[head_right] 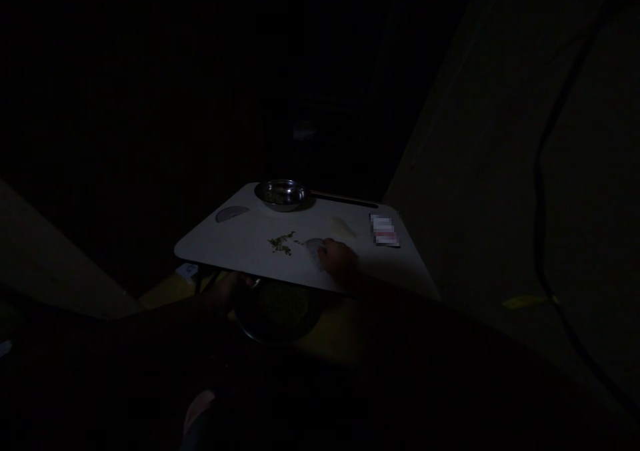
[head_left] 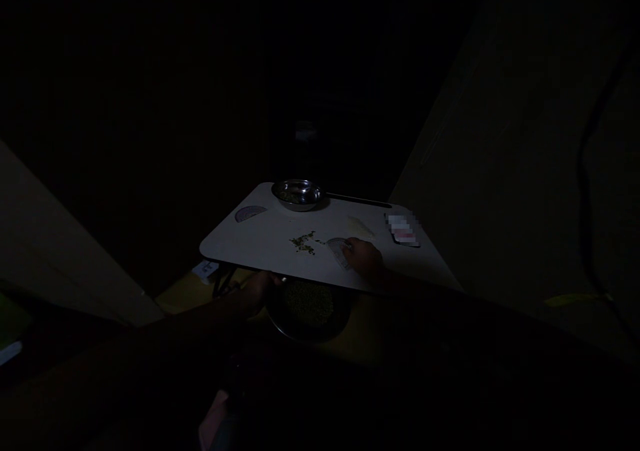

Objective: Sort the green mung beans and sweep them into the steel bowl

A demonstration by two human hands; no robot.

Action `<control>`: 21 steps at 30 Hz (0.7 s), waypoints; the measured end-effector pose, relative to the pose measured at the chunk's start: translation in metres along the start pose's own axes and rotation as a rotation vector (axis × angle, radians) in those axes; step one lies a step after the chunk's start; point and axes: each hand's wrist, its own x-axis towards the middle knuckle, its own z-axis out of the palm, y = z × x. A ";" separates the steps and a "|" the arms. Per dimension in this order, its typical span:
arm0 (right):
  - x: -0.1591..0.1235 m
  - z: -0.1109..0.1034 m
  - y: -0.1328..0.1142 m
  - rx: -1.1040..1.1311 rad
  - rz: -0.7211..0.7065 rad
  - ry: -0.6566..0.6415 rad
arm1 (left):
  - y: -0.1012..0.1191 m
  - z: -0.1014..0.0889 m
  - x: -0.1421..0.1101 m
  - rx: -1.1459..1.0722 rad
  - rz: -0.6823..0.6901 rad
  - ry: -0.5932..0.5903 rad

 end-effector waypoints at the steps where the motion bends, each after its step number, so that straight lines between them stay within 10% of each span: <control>1: 0.001 0.000 0.000 0.000 -0.005 0.001 | 0.000 0.000 0.000 0.004 0.007 0.015; 21: 0.051 -0.008 0.032 -0.121 0.037 -0.005 | 0.002 -0.001 -0.002 -0.013 -0.024 -0.004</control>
